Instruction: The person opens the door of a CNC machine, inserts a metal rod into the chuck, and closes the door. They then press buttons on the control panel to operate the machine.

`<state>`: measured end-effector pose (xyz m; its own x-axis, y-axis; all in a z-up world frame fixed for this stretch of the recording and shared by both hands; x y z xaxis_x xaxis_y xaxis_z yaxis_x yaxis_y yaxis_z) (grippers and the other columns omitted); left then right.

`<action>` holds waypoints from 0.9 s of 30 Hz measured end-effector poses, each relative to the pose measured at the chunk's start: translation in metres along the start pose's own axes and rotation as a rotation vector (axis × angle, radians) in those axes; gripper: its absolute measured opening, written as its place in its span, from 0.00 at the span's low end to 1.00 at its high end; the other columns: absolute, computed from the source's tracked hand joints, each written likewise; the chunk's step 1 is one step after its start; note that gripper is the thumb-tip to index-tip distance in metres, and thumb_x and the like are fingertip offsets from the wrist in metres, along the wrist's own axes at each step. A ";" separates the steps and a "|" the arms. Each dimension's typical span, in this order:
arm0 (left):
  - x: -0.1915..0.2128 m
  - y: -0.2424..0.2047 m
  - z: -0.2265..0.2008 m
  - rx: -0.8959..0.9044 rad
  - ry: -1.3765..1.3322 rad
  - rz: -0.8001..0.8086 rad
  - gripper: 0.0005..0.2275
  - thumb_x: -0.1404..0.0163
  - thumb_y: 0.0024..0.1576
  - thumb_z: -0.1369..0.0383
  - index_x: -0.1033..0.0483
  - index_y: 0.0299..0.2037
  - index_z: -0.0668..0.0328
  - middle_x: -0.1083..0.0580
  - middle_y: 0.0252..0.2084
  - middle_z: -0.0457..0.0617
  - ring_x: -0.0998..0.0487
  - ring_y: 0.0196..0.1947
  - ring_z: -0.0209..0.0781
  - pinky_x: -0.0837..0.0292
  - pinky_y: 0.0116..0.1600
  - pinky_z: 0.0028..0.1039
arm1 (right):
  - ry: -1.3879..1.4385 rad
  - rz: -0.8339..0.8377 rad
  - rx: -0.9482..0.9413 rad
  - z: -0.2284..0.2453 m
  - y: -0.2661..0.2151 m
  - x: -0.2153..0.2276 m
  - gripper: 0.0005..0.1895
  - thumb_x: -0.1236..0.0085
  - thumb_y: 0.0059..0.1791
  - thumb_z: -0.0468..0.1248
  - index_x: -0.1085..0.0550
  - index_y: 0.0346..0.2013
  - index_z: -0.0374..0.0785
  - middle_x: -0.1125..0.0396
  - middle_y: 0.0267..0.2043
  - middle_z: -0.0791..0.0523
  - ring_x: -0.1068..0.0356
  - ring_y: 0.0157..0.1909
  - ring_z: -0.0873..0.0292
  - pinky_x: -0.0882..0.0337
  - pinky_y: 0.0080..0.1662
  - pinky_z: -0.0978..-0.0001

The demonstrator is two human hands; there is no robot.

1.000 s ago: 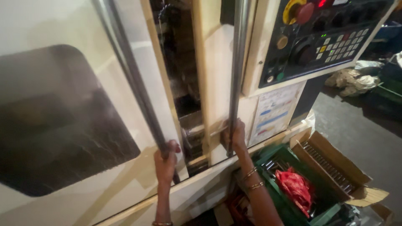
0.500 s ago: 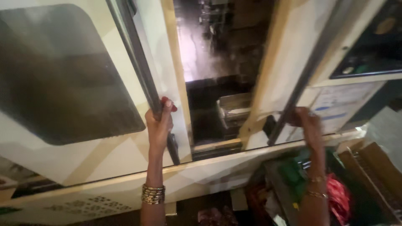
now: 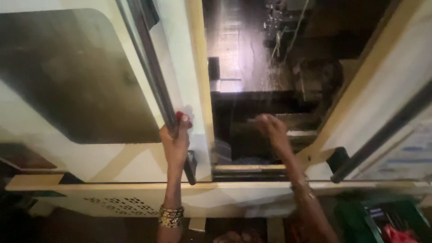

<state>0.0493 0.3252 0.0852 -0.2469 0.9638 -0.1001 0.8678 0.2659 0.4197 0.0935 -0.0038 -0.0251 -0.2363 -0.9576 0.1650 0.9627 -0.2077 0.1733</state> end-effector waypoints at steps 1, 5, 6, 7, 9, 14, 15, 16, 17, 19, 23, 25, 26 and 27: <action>0.004 0.002 0.001 0.053 0.039 -0.019 0.20 0.45 0.62 0.51 0.21 0.36 0.66 0.34 0.21 0.39 0.39 0.17 0.25 0.46 0.22 0.21 | -0.003 -0.039 0.052 -0.011 0.030 -0.021 0.22 0.51 0.56 0.53 0.21 0.51 0.41 0.27 0.41 0.63 0.30 0.39 0.70 0.31 0.42 0.79; 0.017 0.008 0.000 0.062 0.029 -0.097 0.18 0.45 0.59 0.54 0.22 0.40 0.64 0.31 0.22 0.38 0.39 0.15 0.23 0.47 0.19 0.20 | 0.411 0.020 -0.015 -0.058 0.144 -0.092 0.20 0.48 0.55 0.55 0.23 0.48 0.43 0.35 0.30 0.64 0.38 0.29 0.71 0.34 0.31 0.77; 0.020 0.007 0.000 0.084 -0.015 -0.106 0.17 0.45 0.59 0.55 0.22 0.41 0.65 0.31 0.22 0.38 0.39 0.15 0.23 0.48 0.19 0.20 | 0.456 -0.010 -0.048 -0.069 0.168 -0.103 0.19 0.47 0.56 0.54 0.24 0.46 0.42 0.35 0.29 0.64 0.39 0.28 0.71 0.35 0.30 0.77; 0.023 0.009 -0.001 0.101 -0.053 -0.115 0.17 0.44 0.59 0.56 0.23 0.41 0.65 0.31 0.22 0.38 0.40 0.15 0.23 0.49 0.18 0.20 | 0.507 -0.038 -0.082 -0.077 0.192 -0.119 0.19 0.45 0.56 0.54 0.25 0.43 0.40 0.36 0.28 0.64 0.40 0.26 0.70 0.35 0.29 0.76; 0.029 0.010 -0.003 0.093 -0.050 -0.149 0.15 0.43 0.60 0.58 0.22 0.41 0.66 0.33 0.21 0.39 0.40 0.15 0.23 0.49 0.19 0.19 | 0.651 -0.038 -0.103 -0.091 0.230 -0.138 0.17 0.44 0.56 0.53 0.25 0.41 0.41 0.38 0.26 0.65 0.43 0.24 0.71 0.38 0.27 0.76; 0.039 0.018 -0.008 0.077 -0.008 -0.214 0.12 0.45 0.59 0.60 0.23 0.40 0.63 0.28 0.24 0.41 0.39 0.15 0.22 0.48 0.18 0.19 | 1.017 -0.006 -0.047 -0.099 0.281 -0.159 0.10 0.44 0.55 0.47 0.28 0.39 0.46 0.28 0.29 0.60 0.43 0.24 0.70 0.42 0.27 0.77; 0.042 0.019 -0.008 0.088 -0.018 -0.222 0.12 0.44 0.59 0.61 0.24 0.40 0.63 0.28 0.25 0.41 0.39 0.15 0.23 0.49 0.18 0.19 | 1.048 -0.117 -0.034 -0.099 0.283 -0.156 0.08 0.43 0.55 0.46 0.28 0.39 0.47 0.31 0.27 0.61 0.43 0.23 0.69 0.42 0.25 0.76; 0.044 0.018 -0.008 0.099 -0.029 -0.230 0.12 0.44 0.59 0.61 0.24 0.39 0.63 0.28 0.25 0.41 0.39 0.15 0.23 0.49 0.18 0.19 | 1.077 -0.228 -0.021 -0.098 0.283 -0.151 0.07 0.43 0.54 0.45 0.29 0.38 0.48 0.33 0.25 0.62 0.42 0.22 0.69 0.42 0.24 0.75; 0.046 0.019 -0.008 0.084 -0.024 -0.230 0.12 0.45 0.59 0.61 0.24 0.39 0.63 0.28 0.25 0.41 0.39 0.15 0.23 0.49 0.18 0.19 | 1.102 -0.341 -0.008 -0.094 0.282 -0.148 0.06 0.43 0.53 0.44 0.29 0.38 0.49 0.36 0.23 0.63 0.41 0.21 0.68 0.42 0.23 0.74; 0.051 0.020 -0.008 0.054 -0.011 -0.230 0.12 0.45 0.59 0.61 0.24 0.39 0.63 0.28 0.25 0.42 0.39 0.15 0.23 0.49 0.18 0.19 | 1.244 -0.427 -0.028 -0.085 0.274 -0.141 0.11 0.47 0.55 0.47 0.30 0.39 0.44 0.33 0.26 0.61 0.35 0.24 0.66 0.33 0.27 0.72; 0.059 0.024 -0.005 0.046 0.066 -0.267 0.13 0.45 0.62 0.61 0.23 0.37 0.66 0.30 0.25 0.44 0.39 0.16 0.24 0.49 0.19 0.20 | 0.979 -0.139 0.085 -0.057 0.249 -0.135 0.25 0.54 0.54 0.60 0.29 0.38 0.42 0.22 0.30 0.56 0.44 0.17 0.70 0.44 0.19 0.78; 0.062 0.025 -0.004 0.002 0.099 -0.268 0.13 0.45 0.62 0.61 0.23 0.37 0.66 0.29 0.25 0.45 0.38 0.15 0.24 0.47 0.19 0.20 | 0.927 -0.083 -0.051 -0.046 0.239 -0.140 0.27 0.57 0.56 0.62 0.28 0.39 0.41 0.32 0.24 0.61 0.44 0.16 0.70 0.44 0.19 0.79; 0.062 0.025 -0.004 0.019 0.118 -0.289 0.12 0.46 0.61 0.61 0.23 0.37 0.65 0.29 0.25 0.44 0.39 0.15 0.24 0.47 0.18 0.21 | 0.901 -0.055 -0.119 -0.043 0.236 -0.143 0.28 0.58 0.57 0.63 0.28 0.39 0.40 0.37 0.21 0.63 0.44 0.16 0.71 0.45 0.18 0.80; 0.062 0.026 -0.004 0.034 0.137 -0.309 0.12 0.46 0.61 0.61 0.23 0.37 0.65 0.28 0.25 0.44 0.39 0.14 0.25 0.47 0.17 0.21 | 0.892 -0.053 -0.121 -0.042 0.234 -0.144 0.29 0.59 0.57 0.63 0.28 0.39 0.40 0.37 0.21 0.63 0.44 0.16 0.71 0.45 0.18 0.80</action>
<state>0.0551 0.3922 0.0934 -0.5542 0.8270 -0.0946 0.7562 0.5477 0.3579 0.3585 0.0775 -0.0487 -0.1391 -0.7349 -0.6637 0.9726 -0.2273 0.0478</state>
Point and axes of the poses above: each hand's wrist, its own y-axis towards the middle knuckle, its own x-axis out of the back of the hand, z = x × y, the point moved 1 cm from there along y, towards the middle knuckle
